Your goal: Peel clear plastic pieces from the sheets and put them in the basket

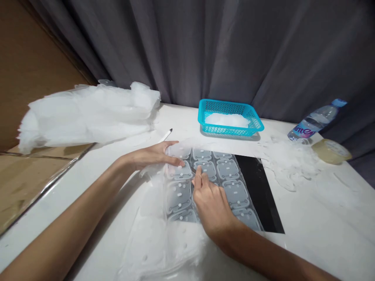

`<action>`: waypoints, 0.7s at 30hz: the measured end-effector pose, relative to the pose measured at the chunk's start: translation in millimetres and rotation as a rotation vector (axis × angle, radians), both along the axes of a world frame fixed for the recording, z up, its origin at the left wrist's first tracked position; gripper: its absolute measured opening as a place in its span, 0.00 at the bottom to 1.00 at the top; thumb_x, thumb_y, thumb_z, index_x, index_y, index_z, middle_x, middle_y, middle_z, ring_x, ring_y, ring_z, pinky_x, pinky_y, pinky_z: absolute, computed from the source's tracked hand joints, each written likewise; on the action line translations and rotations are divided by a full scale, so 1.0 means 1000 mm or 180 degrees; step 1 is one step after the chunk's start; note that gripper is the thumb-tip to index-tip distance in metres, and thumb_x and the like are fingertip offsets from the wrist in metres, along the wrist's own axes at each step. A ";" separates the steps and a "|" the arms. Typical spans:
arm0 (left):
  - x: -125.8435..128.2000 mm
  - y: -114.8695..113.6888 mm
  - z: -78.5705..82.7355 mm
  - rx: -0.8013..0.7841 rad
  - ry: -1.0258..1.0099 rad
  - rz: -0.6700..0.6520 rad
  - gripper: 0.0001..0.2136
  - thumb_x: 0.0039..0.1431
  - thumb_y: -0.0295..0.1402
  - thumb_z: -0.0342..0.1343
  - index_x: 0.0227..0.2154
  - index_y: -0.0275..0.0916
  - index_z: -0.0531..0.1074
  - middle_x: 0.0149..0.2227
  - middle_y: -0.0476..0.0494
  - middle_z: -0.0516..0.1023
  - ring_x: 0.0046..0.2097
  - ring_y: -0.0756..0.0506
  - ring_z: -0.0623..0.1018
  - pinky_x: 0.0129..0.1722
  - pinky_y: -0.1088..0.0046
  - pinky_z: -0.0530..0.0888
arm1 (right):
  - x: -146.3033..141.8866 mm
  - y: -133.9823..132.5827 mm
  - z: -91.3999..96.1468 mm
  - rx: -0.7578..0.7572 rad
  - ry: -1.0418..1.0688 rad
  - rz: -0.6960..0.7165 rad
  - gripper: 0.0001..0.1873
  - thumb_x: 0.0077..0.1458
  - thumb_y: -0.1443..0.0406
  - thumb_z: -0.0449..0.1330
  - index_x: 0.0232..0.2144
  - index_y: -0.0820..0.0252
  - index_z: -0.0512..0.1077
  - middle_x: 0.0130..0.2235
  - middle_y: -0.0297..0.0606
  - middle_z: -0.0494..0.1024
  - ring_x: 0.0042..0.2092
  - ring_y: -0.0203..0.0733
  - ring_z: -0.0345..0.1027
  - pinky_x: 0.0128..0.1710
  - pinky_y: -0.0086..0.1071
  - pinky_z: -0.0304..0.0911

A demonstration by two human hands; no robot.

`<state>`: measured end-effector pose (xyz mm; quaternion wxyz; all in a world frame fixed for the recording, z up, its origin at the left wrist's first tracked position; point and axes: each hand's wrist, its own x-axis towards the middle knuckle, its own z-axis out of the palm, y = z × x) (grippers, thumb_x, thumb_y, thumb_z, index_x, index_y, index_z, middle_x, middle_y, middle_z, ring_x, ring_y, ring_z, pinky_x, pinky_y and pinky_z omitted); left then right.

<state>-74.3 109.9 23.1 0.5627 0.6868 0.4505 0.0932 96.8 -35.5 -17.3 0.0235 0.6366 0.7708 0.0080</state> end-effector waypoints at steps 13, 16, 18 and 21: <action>-0.005 0.004 -0.002 -0.0088 0.0094 -0.0049 0.27 0.50 0.42 0.73 0.51 0.41 0.74 0.49 0.44 0.83 0.48 0.39 0.81 0.41 0.73 0.74 | 0.000 -0.001 0.008 0.0088 -0.0015 -0.0004 0.27 0.64 0.78 0.53 0.65 0.74 0.66 0.42 0.53 0.82 0.32 0.37 0.79 0.30 0.23 0.73; -0.007 0.005 -0.001 -0.0081 0.0144 0.0001 0.30 0.48 0.43 0.74 0.54 0.41 0.73 0.50 0.44 0.83 0.49 0.39 0.81 0.43 0.72 0.74 | 0.001 -0.003 0.013 0.0014 -0.0006 -0.0037 0.27 0.64 0.79 0.52 0.65 0.78 0.66 0.39 0.51 0.82 0.30 0.37 0.79 0.27 0.24 0.72; -0.007 0.004 0.000 -0.0179 0.0065 -0.0017 0.30 0.49 0.43 0.73 0.53 0.40 0.74 0.48 0.44 0.83 0.46 0.40 0.81 0.41 0.72 0.74 | 0.001 -0.003 0.015 -0.0088 0.0026 -0.0060 0.27 0.64 0.79 0.53 0.64 0.79 0.66 0.40 0.51 0.82 0.30 0.37 0.79 0.27 0.24 0.72; -0.006 0.003 0.000 -0.0241 -0.0040 -0.0070 0.25 0.49 0.42 0.73 0.49 0.40 0.76 0.43 0.45 0.83 0.42 0.41 0.81 0.38 0.72 0.74 | 0.002 -0.003 0.017 -0.0149 0.0061 -0.0118 0.27 0.65 0.76 0.56 0.65 0.75 0.66 0.44 0.52 0.82 0.32 0.38 0.79 0.30 0.26 0.73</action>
